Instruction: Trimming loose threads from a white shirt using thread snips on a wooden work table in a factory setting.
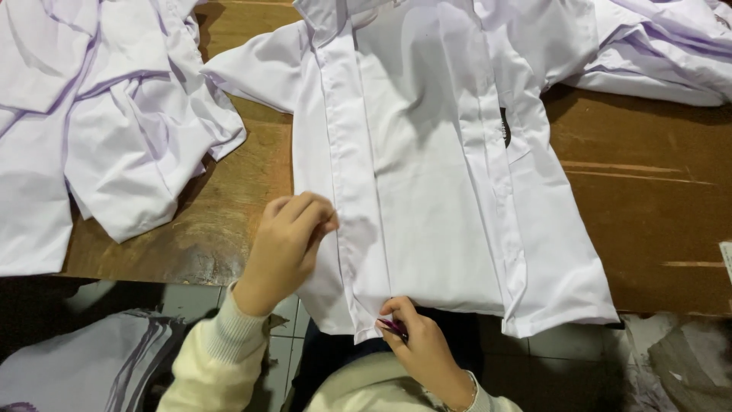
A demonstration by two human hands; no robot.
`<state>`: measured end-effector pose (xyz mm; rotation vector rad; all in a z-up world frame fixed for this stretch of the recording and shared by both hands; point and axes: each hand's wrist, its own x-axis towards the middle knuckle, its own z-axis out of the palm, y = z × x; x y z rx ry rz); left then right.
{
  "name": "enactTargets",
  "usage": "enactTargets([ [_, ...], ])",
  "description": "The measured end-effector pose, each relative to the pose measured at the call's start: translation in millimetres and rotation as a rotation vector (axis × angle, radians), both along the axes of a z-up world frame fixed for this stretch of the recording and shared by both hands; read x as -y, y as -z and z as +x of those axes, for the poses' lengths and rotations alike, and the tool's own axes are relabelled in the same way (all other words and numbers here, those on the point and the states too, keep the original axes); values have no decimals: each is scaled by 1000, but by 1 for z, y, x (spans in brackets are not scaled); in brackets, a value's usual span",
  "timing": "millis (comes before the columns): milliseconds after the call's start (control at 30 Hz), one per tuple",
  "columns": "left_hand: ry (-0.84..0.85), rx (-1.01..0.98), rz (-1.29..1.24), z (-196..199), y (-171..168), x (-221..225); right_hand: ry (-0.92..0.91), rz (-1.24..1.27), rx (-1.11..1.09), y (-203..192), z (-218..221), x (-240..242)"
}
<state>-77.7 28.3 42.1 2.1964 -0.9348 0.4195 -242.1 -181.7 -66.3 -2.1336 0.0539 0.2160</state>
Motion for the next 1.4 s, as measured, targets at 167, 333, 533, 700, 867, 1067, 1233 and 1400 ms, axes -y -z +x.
enactTargets([
  [167, -113, -133, 208, -65, -2, -73, -32, 5, -10, 4, 1, 3],
  [333, -497, -421, 555, -108, 77, -155, -66, -21, -40, -2, -1, 5],
  [533, -742, -911, 563, -110, 74, -162, -46, -316, -99, -22, -12, 7],
  [700, -869, -209, 528, -114, 92, -161, -51, -214, 129, -24, -26, 25],
  [867, -644, -120, 132, -96, 41, -126, -24, -9, 270, -19, -28, 34],
  [1067, -621, 26, 111, -88, 32, -109, 2, 129, 397, -22, -26, 35],
  [1233, -485, 88, 94, -71, 9, -92, 21, 123, 491, -39, -22, 47],
  [1400, -436, 162, 77, -49, 0, -87, 56, 31, 620, -63, -17, 80],
])
